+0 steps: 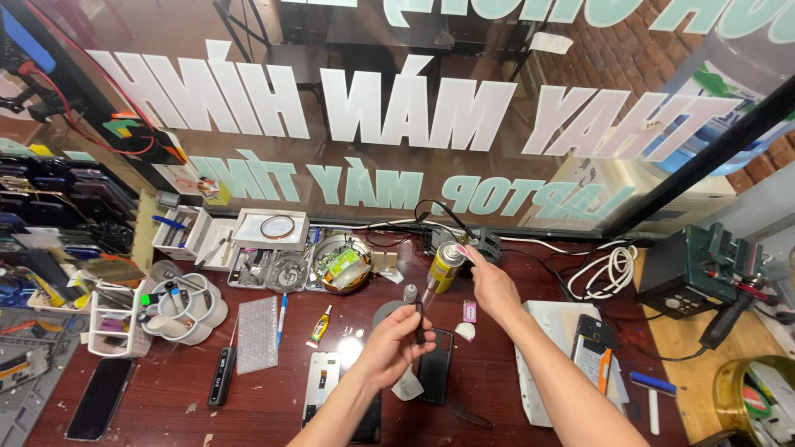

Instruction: The person is repairing a smartphone by manipulating its internal components. They use a small tool to adjust parts on the motherboard and connect a cable to the device.

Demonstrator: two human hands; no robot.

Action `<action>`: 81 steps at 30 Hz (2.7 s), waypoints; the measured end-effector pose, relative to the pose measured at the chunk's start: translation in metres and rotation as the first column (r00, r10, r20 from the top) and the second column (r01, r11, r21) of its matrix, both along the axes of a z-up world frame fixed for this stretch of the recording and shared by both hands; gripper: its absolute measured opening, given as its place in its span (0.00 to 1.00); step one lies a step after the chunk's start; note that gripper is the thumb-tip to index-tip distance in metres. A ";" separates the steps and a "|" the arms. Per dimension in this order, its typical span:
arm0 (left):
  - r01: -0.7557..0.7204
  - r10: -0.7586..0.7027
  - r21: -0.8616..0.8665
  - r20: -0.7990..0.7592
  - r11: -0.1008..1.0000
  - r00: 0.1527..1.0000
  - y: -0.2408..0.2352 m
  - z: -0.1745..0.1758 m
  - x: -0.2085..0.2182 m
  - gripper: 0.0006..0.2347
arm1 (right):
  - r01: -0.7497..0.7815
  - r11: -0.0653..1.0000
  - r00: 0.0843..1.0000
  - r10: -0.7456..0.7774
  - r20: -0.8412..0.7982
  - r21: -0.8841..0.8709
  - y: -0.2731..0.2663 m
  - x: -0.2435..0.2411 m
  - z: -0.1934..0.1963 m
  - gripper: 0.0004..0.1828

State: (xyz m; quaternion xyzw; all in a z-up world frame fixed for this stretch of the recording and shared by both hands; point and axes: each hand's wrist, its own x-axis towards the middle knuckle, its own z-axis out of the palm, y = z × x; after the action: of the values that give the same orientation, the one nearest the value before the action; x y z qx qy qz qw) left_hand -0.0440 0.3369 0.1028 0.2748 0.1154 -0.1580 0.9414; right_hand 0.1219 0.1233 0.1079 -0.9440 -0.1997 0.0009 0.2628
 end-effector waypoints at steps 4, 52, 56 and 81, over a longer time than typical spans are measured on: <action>-0.024 0.027 0.055 -0.064 0.998 0.998 0.005 0.002 0.003 0.05 | -0.082 0.989 0.997 0.081 -0.015 -0.119 0.009 0.010 0.008 0.29; -0.063 0.058 -0.044 -0.099 0.997 0.993 -0.019 0.022 0.004 0.13 | -0.076 0.934 0.966 0.155 0.206 -0.348 0.008 0.013 -0.012 0.32; -0.038 0.034 -0.092 -0.041 0.995 0.999 -0.019 0.023 0.004 0.13 | -0.064 0.942 0.973 0.133 0.188 -0.331 0.011 0.012 -0.006 0.30; -0.102 0.095 -0.116 -0.066 0.988 0.993 -0.014 0.023 0.010 0.13 | -0.288 0.933 0.952 0.303 -0.041 0.215 0.010 -0.086 0.108 0.29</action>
State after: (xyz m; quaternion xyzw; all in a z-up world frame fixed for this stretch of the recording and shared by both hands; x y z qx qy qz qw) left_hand -0.0344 0.3229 0.1263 0.2072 0.1472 -0.1262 0.9589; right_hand 0.0361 0.1329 0.2157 -0.8699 -0.3288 0.0543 0.3635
